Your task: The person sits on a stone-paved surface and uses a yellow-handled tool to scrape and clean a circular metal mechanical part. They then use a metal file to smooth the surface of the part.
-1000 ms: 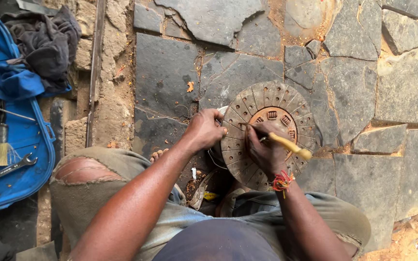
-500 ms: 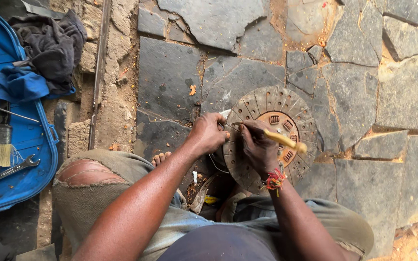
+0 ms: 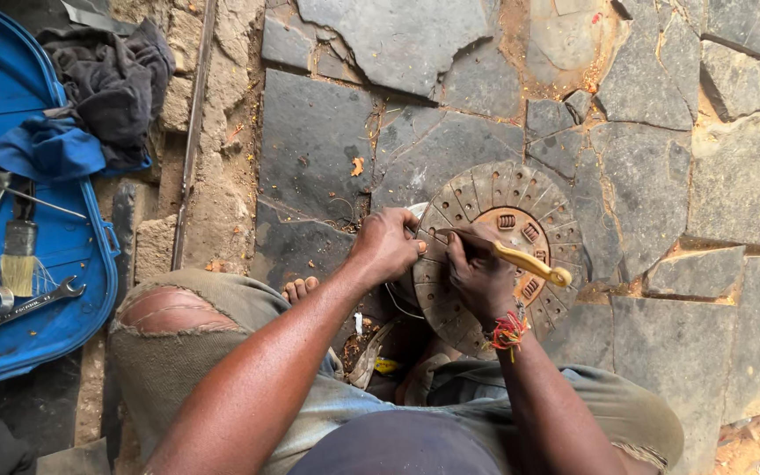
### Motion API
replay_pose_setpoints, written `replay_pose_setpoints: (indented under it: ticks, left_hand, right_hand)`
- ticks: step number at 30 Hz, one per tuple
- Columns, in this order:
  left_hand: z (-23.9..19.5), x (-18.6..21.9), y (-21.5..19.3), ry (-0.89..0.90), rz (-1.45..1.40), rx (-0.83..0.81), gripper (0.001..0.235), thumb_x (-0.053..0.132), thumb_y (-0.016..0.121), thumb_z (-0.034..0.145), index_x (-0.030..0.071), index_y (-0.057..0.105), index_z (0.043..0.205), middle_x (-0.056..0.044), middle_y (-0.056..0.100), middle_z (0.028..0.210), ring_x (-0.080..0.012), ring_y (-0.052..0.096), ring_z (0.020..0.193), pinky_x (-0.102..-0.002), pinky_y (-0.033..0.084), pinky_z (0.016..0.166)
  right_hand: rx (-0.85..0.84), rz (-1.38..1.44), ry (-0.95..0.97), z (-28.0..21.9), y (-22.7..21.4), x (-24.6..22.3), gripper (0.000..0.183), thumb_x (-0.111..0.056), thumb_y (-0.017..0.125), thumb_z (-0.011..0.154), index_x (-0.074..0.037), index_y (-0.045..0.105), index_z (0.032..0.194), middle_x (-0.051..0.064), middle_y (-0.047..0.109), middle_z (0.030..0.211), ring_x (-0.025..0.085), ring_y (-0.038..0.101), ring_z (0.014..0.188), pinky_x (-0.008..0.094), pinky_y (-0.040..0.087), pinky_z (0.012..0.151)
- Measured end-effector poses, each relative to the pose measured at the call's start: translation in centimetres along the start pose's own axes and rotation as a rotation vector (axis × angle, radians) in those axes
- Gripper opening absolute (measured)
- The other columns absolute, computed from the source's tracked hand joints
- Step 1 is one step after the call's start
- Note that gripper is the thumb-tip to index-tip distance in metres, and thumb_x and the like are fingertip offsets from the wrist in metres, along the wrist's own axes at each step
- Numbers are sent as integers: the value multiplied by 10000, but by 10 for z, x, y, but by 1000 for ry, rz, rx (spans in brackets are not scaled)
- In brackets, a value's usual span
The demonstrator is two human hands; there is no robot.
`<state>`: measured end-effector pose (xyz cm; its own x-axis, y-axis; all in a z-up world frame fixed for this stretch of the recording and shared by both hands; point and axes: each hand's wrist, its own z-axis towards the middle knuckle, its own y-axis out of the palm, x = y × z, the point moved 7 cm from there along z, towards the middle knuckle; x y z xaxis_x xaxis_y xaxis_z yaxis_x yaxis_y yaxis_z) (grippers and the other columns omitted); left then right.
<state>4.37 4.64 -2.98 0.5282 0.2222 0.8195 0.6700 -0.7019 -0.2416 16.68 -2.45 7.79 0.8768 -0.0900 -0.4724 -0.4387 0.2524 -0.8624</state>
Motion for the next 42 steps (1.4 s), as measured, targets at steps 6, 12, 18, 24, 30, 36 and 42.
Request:
replay_pose_setpoints:
  ticks: [6,12,18,24,30,36,42]
  left_hand:
    - [2,-5,2,39,-26,8,403,226,810,760,95,749,1136,-73,765,914,-225,737,881,-377,579,828]
    - [2,-3,0,40,-24,27,392,216,819,753,79,755,1115,-103,771,909,-246,747,869,-387,585,824]
    - [-1,-1,1,45,-37,31,376,202,804,750,86,762,1105,-88,768,922,-225,736,877,-373,581,836]
    - [-2,-2,4,3,-31,-37,429,176,812,786,81,697,1188,-62,749,984,-199,733,906,-376,588,839]
    - [0,1,2,13,18,-17,489,188,835,772,76,667,1218,-61,741,1019,-197,706,928,-383,556,842]
    - [-1,-5,7,14,-27,-32,444,173,810,794,57,683,1203,-94,751,1003,-214,724,878,-358,592,763]
    - [0,-3,5,71,2,5,371,149,793,803,58,732,1158,-106,771,949,-174,707,817,-356,578,736]
  right_hand:
    - [50,35,-161,-4,-3,-14,131,-97,695,906,-19,724,1007,145,702,880,276,682,772,344,530,688]
    - [-129,297,248,-3,12,19,159,-154,669,988,-27,762,1013,45,767,805,89,681,695,271,535,637]
    - [-1,530,458,-10,23,27,189,-152,675,1018,-14,786,954,74,713,749,69,595,622,259,474,553]
    - [21,89,114,-26,-17,1,116,-80,764,901,24,745,851,89,661,678,152,592,595,297,461,586]
    - [262,259,27,-32,-7,-15,68,-43,679,969,13,705,942,90,692,783,146,639,672,300,497,611]
    - [217,80,90,-36,-3,-19,124,3,678,961,21,675,839,146,604,692,224,583,592,352,451,593]
    - [207,174,-32,-25,7,-40,60,8,672,955,15,674,895,138,625,740,205,609,641,328,474,610]
